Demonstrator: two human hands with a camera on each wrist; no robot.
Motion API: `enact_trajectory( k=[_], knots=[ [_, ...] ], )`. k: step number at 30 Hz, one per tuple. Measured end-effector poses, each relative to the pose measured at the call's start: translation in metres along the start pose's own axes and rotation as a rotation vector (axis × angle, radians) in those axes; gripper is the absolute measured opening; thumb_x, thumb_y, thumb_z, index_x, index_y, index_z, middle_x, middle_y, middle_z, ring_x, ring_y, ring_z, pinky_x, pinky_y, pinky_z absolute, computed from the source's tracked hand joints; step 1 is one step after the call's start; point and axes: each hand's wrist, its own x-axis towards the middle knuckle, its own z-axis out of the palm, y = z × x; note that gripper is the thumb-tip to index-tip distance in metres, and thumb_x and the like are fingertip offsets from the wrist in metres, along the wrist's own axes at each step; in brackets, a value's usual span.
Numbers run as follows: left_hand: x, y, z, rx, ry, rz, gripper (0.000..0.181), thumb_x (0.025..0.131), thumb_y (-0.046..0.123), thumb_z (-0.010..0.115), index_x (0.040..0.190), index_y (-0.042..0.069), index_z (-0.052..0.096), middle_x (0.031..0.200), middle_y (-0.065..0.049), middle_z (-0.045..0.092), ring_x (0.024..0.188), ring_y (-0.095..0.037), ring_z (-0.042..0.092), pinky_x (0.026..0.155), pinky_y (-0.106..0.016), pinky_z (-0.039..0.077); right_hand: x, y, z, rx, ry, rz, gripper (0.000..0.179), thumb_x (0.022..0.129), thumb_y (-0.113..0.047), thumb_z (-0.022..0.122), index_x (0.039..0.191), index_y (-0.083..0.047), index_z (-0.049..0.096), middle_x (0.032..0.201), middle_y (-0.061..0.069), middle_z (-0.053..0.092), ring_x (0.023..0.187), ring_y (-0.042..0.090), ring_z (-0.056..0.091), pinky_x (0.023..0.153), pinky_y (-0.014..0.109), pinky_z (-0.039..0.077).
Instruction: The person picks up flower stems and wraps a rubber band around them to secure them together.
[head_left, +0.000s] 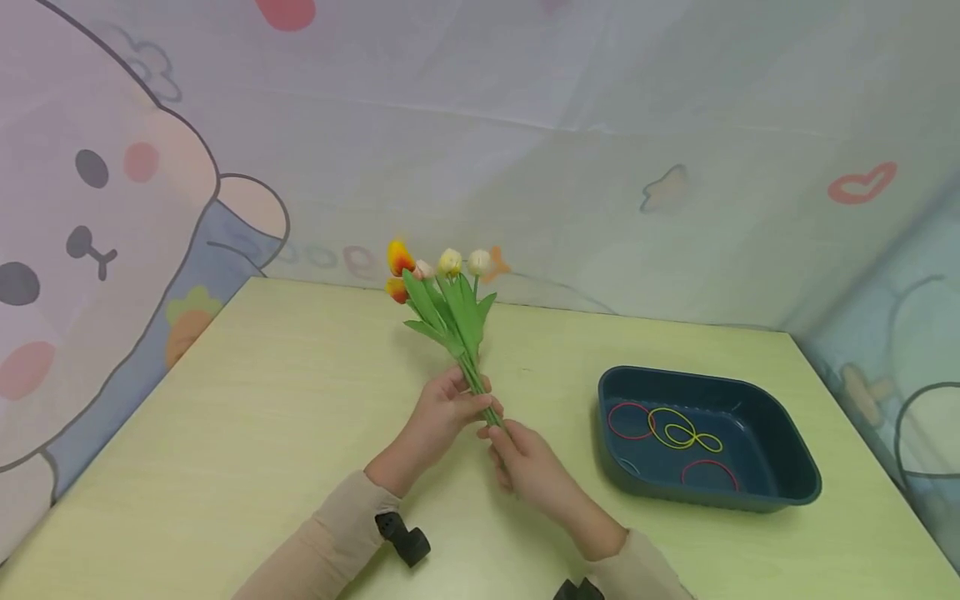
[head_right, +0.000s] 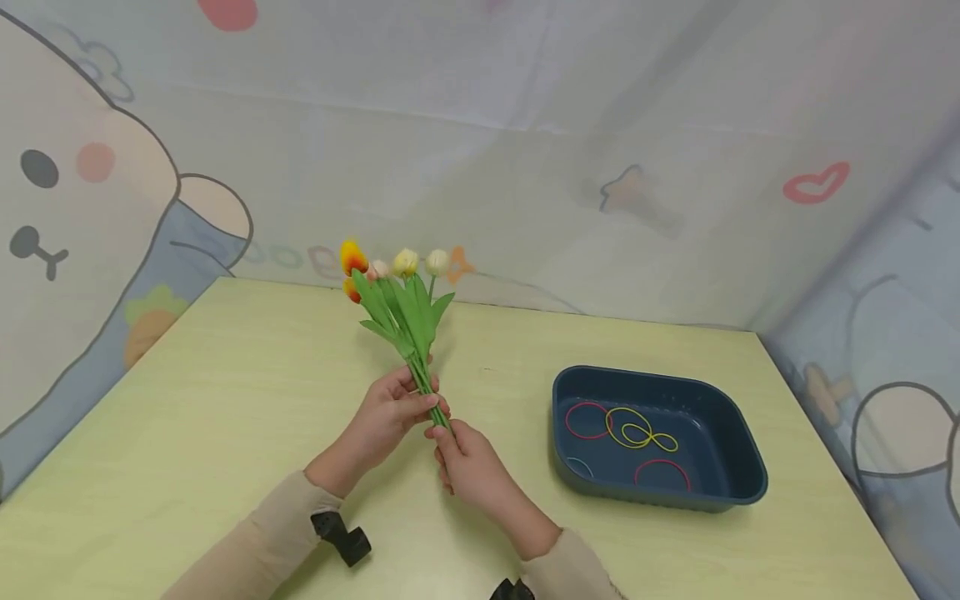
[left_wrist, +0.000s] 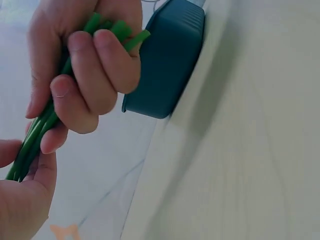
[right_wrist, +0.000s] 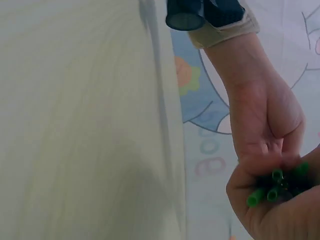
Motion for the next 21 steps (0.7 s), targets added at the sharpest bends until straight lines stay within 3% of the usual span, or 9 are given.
enact_trajectory(
  k=[5,9,12,16,21],
  knots=[
    [-0.003,0.008,0.003,-0.068,0.004,-0.036,0.031,0.104,0.009,0.041,0.129,-0.009,0.041,0.089,0.004,0.063,0.082,-0.01,0.066,0.084,-0.027,0.056,-0.007,-0.002,0.003,-0.188,0.093,-0.076,0.036,0.107,-0.019,0.036,0.117,0.009,0.055,0.066,-0.002,0.04,0.049,0.004,0.032,0.043,0.015,0.029],
    [-0.004,0.016,0.0,-0.114,-0.02,-0.029,0.044,0.107,0.018,0.034,0.14,-0.011,0.029,0.097,0.006,0.063,0.086,-0.011,0.066,0.09,-0.03,0.054,-0.011,-0.004,0.002,-0.276,0.123,-0.126,0.036,0.107,-0.022,0.037,0.117,0.006,0.057,0.067,-0.002,0.04,0.049,0.003,0.029,0.043,0.017,0.028],
    [-0.002,0.022,-0.003,-0.134,-0.061,-0.009,0.043,0.107,0.02,0.035,0.132,-0.014,0.039,0.097,0.004,0.062,0.088,-0.012,0.066,0.094,-0.033,0.053,-0.013,-0.006,-0.001,-0.296,0.117,-0.146,0.035,0.106,-0.022,0.037,0.116,0.004,0.057,0.068,-0.002,0.041,0.052,0.003,0.032,0.045,0.019,0.031],
    [-0.001,0.025,-0.006,-0.145,-0.122,0.005,0.03,0.106,0.018,0.038,0.108,-0.004,0.058,0.097,0.0,0.059,0.091,-0.015,0.067,0.095,-0.034,0.053,-0.015,-0.006,-0.005,-0.341,0.096,-0.161,0.034,0.107,-0.021,0.037,0.115,0.003,0.058,0.068,-0.002,0.043,0.055,0.004,0.036,0.048,0.02,0.035],
    [-0.004,0.025,-0.009,-0.137,-0.179,0.035,0.025,0.103,0.021,0.048,0.116,0.001,0.055,0.092,0.001,0.063,0.092,-0.015,0.069,0.09,-0.034,0.056,-0.019,-0.004,-0.012,-0.417,0.073,-0.204,0.034,0.106,-0.022,0.037,0.115,0.003,0.058,0.071,0.0,0.046,0.063,0.008,0.043,0.057,0.022,0.043]
  ],
)
